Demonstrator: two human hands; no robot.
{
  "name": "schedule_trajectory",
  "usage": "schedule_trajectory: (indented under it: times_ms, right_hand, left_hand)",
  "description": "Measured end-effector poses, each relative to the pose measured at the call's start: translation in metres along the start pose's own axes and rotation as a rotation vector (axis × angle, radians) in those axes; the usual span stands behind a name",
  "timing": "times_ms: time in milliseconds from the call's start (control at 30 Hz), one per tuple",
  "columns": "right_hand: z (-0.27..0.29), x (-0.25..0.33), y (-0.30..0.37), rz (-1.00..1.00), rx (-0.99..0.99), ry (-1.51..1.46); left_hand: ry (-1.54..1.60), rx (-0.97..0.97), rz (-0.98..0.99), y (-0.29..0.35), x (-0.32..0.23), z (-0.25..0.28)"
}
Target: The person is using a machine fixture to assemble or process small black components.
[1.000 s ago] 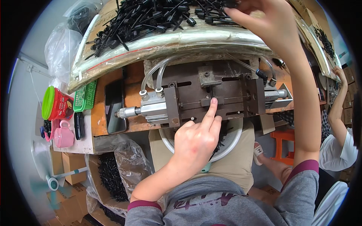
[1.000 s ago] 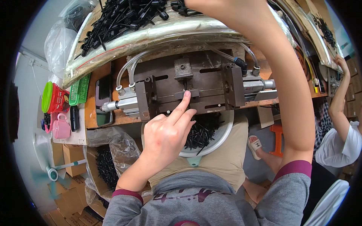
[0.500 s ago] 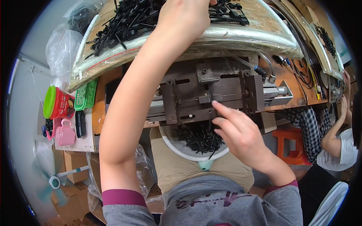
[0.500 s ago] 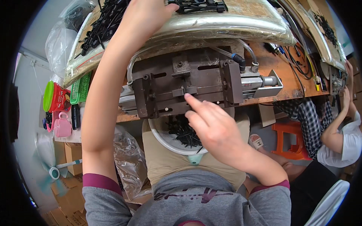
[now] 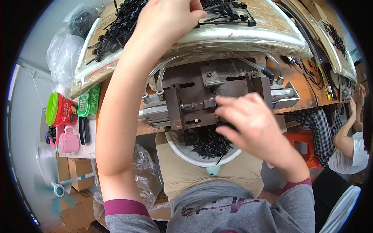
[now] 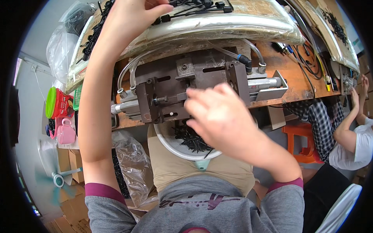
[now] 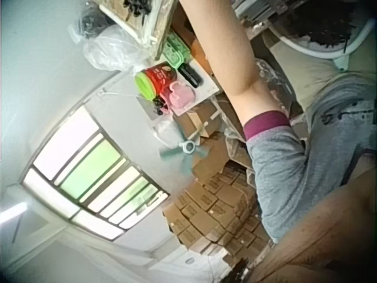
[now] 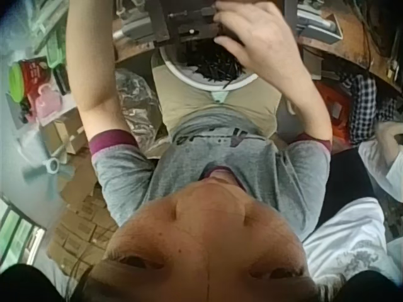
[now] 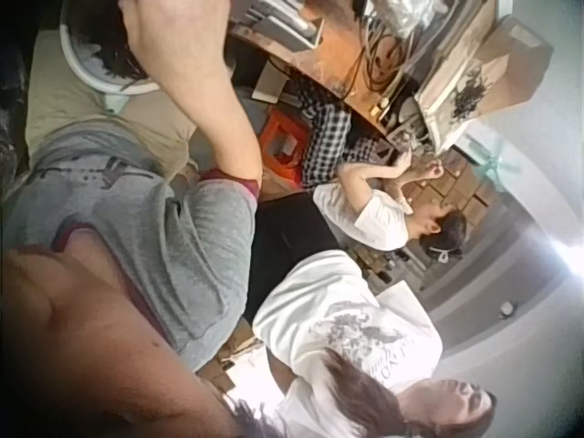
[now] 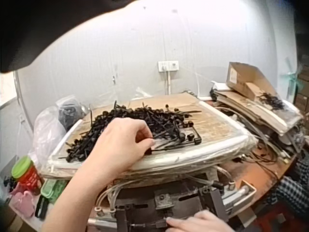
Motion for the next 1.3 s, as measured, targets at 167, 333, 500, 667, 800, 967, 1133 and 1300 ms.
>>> schedule_trajectory:
  times_ms: [167,333,500,667,800,967,1133,1300]
  right_hand:
    - [0.077,-0.059,-0.051,-0.110,-0.424,-0.024]
    - [0.098,-0.168,-0.100,-0.153,-0.232,0.252]
    - [0.074,-0.160,-0.108,-0.233,-0.074,0.166]
    - [0.083,-0.101,-0.091,0.028,-0.286,0.284]
    - [0.086,-0.097,-0.080,-0.066,-0.161,0.146]
    - [0.072,-0.087,-0.052,-0.225,-0.055,-0.550]
    - [0.047,-0.037,-0.006,-0.118,-0.061,-0.261]
    - [0.006,-0.008,0.026,-0.081,-0.090,-0.114]
  left_hand:
    - [0.557,0.069,0.677,0.020,0.022,0.042]
    - [0.362,-0.161,-0.195,0.113,-0.038,0.008]
    - [0.284,-0.069,-0.144,0.186,-0.052,-0.052]
    - [-0.049,-0.027,-0.189,0.196,-0.064,-0.086]
    - [-0.123,-0.009,-0.197,0.186,-0.065,-0.091]
    - [-0.114,0.062,-0.215,0.181,-0.067,-0.090]
    - [0.096,-0.019,-0.160,0.145,-0.047,-0.042]
    - [-0.336,-0.426,-0.550,0.061,-0.034,0.014]
Point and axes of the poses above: each hand's wrist, its own y-axis away from the middle knuckle, its own z-axis out of the back of the hand, x = y × z, the point moved 10 cm from there along -y, towards the middle knuckle, and after that the axes turned 5 degrees about -z, right-handed, at the moved point
